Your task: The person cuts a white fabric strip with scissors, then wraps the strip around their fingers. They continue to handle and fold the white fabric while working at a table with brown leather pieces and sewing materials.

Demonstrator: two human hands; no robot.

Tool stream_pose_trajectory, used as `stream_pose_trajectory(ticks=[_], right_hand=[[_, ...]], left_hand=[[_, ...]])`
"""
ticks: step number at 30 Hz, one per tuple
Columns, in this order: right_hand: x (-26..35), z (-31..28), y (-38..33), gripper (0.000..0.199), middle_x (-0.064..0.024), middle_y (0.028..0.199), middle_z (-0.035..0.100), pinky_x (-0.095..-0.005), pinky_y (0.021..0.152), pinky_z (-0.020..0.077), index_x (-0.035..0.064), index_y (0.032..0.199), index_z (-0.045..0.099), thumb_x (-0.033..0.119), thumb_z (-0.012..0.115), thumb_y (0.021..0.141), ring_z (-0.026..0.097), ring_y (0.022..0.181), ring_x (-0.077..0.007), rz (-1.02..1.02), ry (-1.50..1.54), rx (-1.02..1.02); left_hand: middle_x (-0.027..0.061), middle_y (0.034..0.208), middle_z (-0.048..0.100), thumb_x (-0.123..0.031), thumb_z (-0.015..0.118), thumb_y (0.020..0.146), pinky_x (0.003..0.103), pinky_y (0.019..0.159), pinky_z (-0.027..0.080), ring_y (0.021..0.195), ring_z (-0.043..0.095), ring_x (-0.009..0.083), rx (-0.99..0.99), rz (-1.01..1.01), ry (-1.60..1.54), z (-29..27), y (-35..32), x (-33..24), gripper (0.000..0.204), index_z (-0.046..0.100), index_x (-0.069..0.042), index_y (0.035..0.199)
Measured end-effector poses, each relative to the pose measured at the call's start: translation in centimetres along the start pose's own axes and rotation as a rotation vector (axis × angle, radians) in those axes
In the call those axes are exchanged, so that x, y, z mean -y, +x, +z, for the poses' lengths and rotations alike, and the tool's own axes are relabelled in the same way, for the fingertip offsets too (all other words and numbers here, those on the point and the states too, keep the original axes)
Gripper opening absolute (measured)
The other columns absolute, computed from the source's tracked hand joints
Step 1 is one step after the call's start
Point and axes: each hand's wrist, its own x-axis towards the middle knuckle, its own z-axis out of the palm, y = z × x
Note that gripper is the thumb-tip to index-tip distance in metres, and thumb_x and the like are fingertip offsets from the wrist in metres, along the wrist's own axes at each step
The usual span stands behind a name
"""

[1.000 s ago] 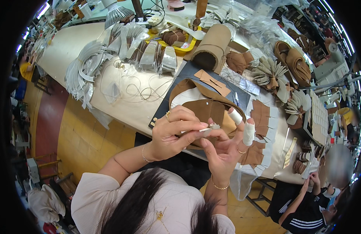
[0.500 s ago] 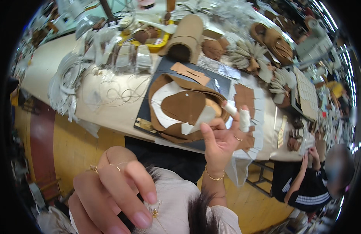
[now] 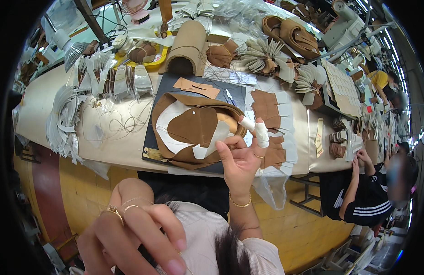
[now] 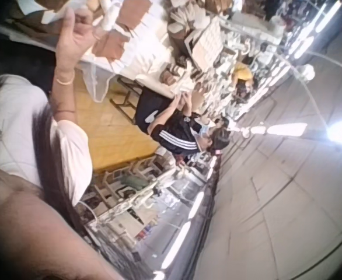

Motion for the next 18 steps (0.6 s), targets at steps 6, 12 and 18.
stream_pose_trajectory(ticks=[6,12,18], right_hand=[[0.1,-0.1,-0.2,0.085,-0.0155,0.136,0.038,-0.021,0.067,0.0478,0.0069,0.147,0.017,-0.013,0.065,0.08,0.056,0.081,-0.0113,-0.007,0.001,-0.007],[1.2,0.3,-0.1,0.092,-0.0166,0.139,0.039,-0.022,0.066,0.0491,0.0091,0.149,0.011,-0.013,0.066,0.078,0.057,0.078,-0.0112,-0.055,0.056,0.044],[0.8,1.9,0.2,0.09,-0.0164,0.142,0.033,-0.0233,0.068,0.0513,0.0101,0.148,0.01,-0.014,0.063,0.08,0.057,0.08,-0.0123,-0.026,0.087,0.121]], left_hand=[[0.0143,0.1,0.06,-0.034,0.048,0.096,0.036,0.077,0.043,0.091,0.056,0.0276,0.085,0.032,0.081,-0.9,0.1,1.2,0.028,0.064,-0.012,0.098],[0.0088,0.107,0.059,-0.016,0.078,0.073,0.031,0.081,0.046,0.095,0.058,0.019,-0.14,-0.455,1.034,-5.6,-2.0,1.2,0.036,0.066,-0.004,0.105],[0.0066,0.107,0.058,-0.008,0.073,0.08,0.025,0.082,0.044,0.098,0.054,0.0122,-0.438,-0.773,0.596,-6.9,-5.5,4.3,0.024,0.067,-0.003,0.103]])
